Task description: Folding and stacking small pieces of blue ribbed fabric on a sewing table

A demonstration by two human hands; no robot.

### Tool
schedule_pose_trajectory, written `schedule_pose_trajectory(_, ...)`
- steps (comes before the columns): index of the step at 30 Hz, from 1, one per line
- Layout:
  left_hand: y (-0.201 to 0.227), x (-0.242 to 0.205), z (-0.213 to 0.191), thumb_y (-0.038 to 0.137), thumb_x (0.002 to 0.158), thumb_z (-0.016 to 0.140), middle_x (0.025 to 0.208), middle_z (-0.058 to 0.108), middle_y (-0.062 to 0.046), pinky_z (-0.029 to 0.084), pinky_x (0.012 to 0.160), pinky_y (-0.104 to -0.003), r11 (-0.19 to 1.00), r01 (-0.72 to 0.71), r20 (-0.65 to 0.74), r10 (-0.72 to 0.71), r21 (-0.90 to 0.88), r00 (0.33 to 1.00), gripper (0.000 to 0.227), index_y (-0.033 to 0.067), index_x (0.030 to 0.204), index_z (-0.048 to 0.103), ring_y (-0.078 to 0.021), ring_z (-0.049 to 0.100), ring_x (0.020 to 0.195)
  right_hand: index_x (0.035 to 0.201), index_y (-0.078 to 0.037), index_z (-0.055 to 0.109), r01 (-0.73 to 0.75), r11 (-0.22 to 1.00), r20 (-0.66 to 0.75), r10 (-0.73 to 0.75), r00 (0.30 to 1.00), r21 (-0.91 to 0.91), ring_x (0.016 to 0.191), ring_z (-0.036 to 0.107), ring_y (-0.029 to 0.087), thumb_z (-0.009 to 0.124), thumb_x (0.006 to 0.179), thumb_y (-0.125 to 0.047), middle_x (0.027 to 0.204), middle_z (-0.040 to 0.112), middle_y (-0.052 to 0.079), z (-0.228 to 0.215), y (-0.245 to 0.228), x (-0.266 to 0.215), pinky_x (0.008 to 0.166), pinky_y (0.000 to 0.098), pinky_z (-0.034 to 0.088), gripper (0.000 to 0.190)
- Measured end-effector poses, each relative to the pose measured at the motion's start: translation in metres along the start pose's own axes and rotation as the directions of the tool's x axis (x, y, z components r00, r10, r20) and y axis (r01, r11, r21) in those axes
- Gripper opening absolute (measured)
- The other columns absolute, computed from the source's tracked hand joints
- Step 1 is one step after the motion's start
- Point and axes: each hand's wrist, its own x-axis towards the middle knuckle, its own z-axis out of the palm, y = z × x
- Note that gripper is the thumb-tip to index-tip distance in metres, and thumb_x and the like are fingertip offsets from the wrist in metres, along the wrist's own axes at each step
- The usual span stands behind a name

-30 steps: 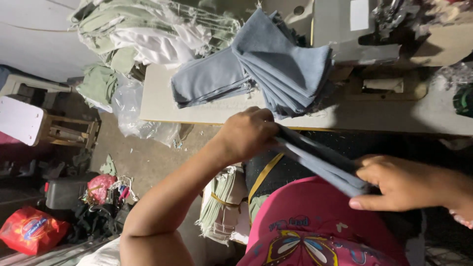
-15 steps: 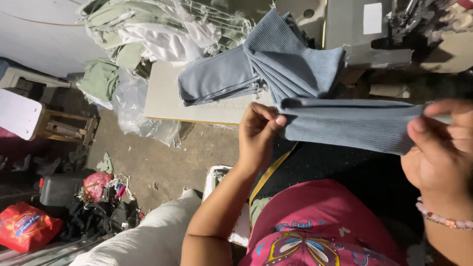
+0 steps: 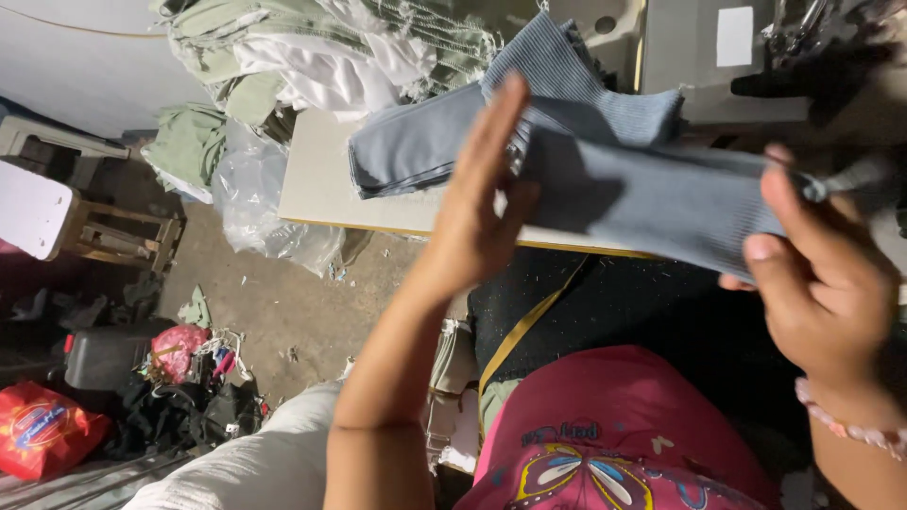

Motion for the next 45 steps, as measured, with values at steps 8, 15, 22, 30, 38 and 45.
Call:
schedule_pose_trajectory(8,-0.08,0.126,-0.032,0.0,0.078,0.068,0.096,0.062,-0.013,0.046,0.075,-0.042,0.941,-0.003,-0.213,0.08,0.338,0.974,0.028,0.0131,0.101,0.058,-0.0344,0.062,0.084,0.167,-0.021,0.005,-0.217,0.923,0.068,0.206,0.976,0.318,0.074,0.062,0.017,0.051,0.111,0.014,0.173,0.027,0.016,0.073,0.022,0.061,0.068,0.0287,0.06,0.081)
schedule_pose_trajectory(15,-0.145,0.101,-0.02,0.03,0.095,0.08,0.133,0.062,-0.01,0.053,0.105,-0.039,0.995,0.049,-0.235,-0.028,0.085,0.972,0.045,0.013,0.131,0.058,-0.0276,0.062,0.123,0.168,-0.017,0.002,-0.212,0.969,0.086,0.202,0.976,0.13,0.119,0.065,0.02,0.069,0.101,0.008,0.178,-0.011,0.01,0.069,0.031,0.033,0.068,0.0227,0.059,0.098)
schedule_pose_trajectory(22,-0.148,-0.012,-0.028,0.011,0.092,0.075,0.095,0.073,-0.012,0.056,0.058,-0.039,0.895,0.086,-0.032,-0.079,0.438,0.996,0.011,0.0028,0.1,0.074,-0.027,0.069,0.073,0.161,0.009,0.031,-0.055,0.997,-0.016,0.056,0.998,0.049,0.155,0.037,0.034,0.063,0.098,0.011,0.173,0.027,0.025,0.029,0.023,0.002,0.084,0.0312,0.051,0.07)
schedule_pose_trajectory(30,-0.184,-0.015,-0.029,0.025,0.071,0.094,0.082,0.065,-0.003,0.041,0.055,-0.041,0.841,0.341,-0.235,-0.262,0.421,0.936,0.034,0.0117,0.08,0.064,-0.0253,0.06,0.074,0.128,0.01,0.06,0.072,0.997,0.068,-0.074,0.995,0.018,0.133,0.058,0.036,0.064,0.101,0.002,0.134,0.058,0.031,0.054,0.004,-0.006,0.1,0.0353,0.054,0.029)
schedule_pose_trajectory(38,-0.123,-0.049,-0.037,0.029,0.087,0.076,0.074,0.066,0.007,0.043,0.061,-0.026,0.804,0.51,-0.346,-0.593,-0.306,0.727,0.015,0.0148,0.085,0.073,-0.0042,0.053,0.071,0.109,-0.005,0.07,0.066,0.996,0.266,-0.079,0.961,0.06,0.098,0.073,0.021,0.065,0.095,-0.008,0.109,0.075,0.01,0.078,-0.004,-0.023,0.092,0.0307,0.057,0.015)
schedule_pose_trajectory(45,-0.053,-0.14,0.136,0.003,0.076,0.087,0.068,0.067,-0.017,0.058,0.059,-0.031,0.216,0.256,0.066,-0.629,-0.942,0.775,0.029,-0.0009,0.082,0.06,-0.0222,0.07,0.061,0.094,-0.008,0.076,0.163,0.984,0.264,-0.139,0.954,-0.073,0.072,0.073,0.03,0.074,0.092,-0.036,0.083,0.073,0.01,0.118,0.023,-0.048,0.064,0.0374,0.06,0.028)
